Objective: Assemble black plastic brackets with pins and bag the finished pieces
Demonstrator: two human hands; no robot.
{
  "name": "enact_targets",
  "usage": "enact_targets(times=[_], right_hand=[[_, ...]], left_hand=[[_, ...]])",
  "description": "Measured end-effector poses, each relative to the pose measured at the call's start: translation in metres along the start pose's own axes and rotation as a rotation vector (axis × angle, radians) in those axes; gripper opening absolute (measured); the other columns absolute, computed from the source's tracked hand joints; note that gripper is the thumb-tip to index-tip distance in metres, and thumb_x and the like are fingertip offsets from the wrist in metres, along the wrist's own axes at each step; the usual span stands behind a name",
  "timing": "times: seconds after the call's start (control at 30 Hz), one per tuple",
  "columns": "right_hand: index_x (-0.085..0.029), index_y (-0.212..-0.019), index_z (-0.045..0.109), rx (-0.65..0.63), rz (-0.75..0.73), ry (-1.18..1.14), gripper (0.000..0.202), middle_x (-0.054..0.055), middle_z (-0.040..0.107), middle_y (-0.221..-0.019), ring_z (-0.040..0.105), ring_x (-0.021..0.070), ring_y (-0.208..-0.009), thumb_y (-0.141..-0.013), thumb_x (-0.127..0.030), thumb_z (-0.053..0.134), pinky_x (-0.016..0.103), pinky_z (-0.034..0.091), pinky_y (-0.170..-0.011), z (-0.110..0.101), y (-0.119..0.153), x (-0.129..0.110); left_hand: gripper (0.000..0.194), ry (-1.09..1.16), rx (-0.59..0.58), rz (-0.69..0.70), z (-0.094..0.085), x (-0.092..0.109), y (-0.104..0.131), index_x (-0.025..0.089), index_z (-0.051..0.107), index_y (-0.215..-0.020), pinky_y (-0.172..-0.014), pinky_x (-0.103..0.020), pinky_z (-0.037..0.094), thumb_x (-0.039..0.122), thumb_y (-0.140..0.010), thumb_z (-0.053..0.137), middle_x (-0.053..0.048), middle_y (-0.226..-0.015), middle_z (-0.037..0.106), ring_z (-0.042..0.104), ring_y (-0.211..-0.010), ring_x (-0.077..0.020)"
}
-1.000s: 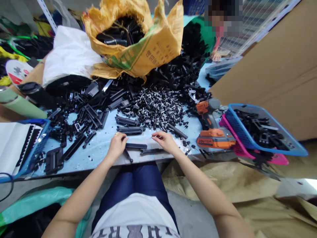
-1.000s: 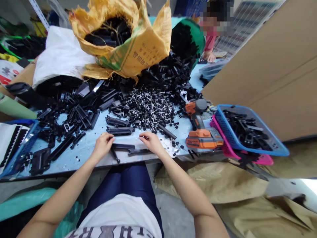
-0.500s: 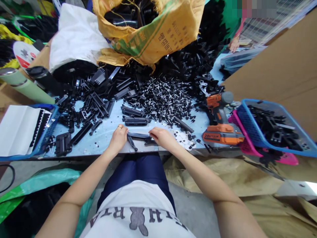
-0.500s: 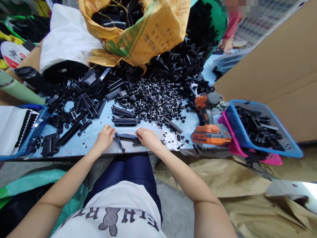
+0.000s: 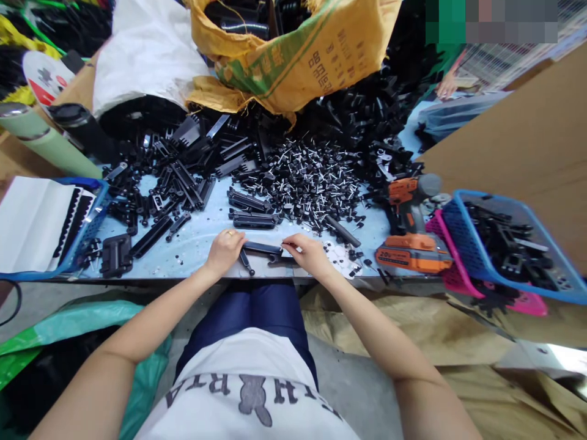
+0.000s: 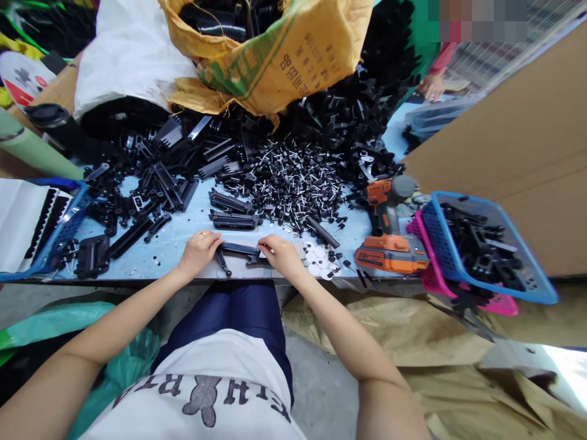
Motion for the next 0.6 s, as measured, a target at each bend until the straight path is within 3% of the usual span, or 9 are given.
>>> enact_targets(times=[0.17,0.4,0.53,0.6], right_hand=[[-0.019,-0.084,0.065,0.045,0.019,-0.028,0.022,0.006,0.067,-0.080,0.063,0.0169,-0.075,-0.089,-0.034,0.049,0.028,0.049,-0.070,-0.001,-0.002,0.003],[-0.018,-0.089,0.065,-0.020,-0.141,0.068,0.022,0.007,0.068,-0.088,0.063,0.0166,-0.081,-0.092,-0.027,0.045,0.028,0.050,-0.074,0.001,0.004,-0.004],[-0.017,-0.095,0.066,-0.019,-0.205,0.160,0.023,0.010,0.067,-0.093,0.063,0.0180,-0.086,-0.092,-0.023,0.044,0.030,0.050,-0.076,0.005,0.008,-0.003],[-0.018,-0.096,0.066,-0.016,-0.216,0.130,0.022,0.010,0.067,-0.093,0.063,0.0175,-0.086,-0.092,-0.023,0.044,0.030,0.051,-0.077,0.010,0.011,0.000]], left_hand=[[0.029,-0.045,-0.079,0.159,0.010,-0.005,0.009,0.018,0.062,-0.108,-0.096,-0.039,0.042,0.025,-0.094,0.037,-0.011,-0.104,0.068,0.058,-0.110,-0.0202],[0.031,-0.076,-0.155,0.193,0.009,-0.013,0.008,0.020,0.061,-0.112,-0.099,-0.042,0.038,0.023,-0.093,0.036,-0.011,-0.108,0.067,0.055,-0.114,-0.0204],[0.032,-0.128,-0.116,0.236,0.008,0.014,0.006,0.023,0.055,-0.119,-0.103,-0.049,0.026,0.032,-0.090,0.045,-0.011,-0.123,0.059,0.043,-0.126,-0.0266],[0.049,-0.133,-0.202,0.317,0.019,0.036,0.004,0.020,0.048,-0.126,-0.103,-0.047,0.026,0.044,-0.084,0.053,-0.013,-0.129,0.053,0.040,-0.126,-0.0292]])
Point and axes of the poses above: each hand's wrist, its own y-axis away from the middle knuckle, its own z-axis out of the palm, x = y × z, the point moved 5 cm from there along -y, towards the middle knuckle
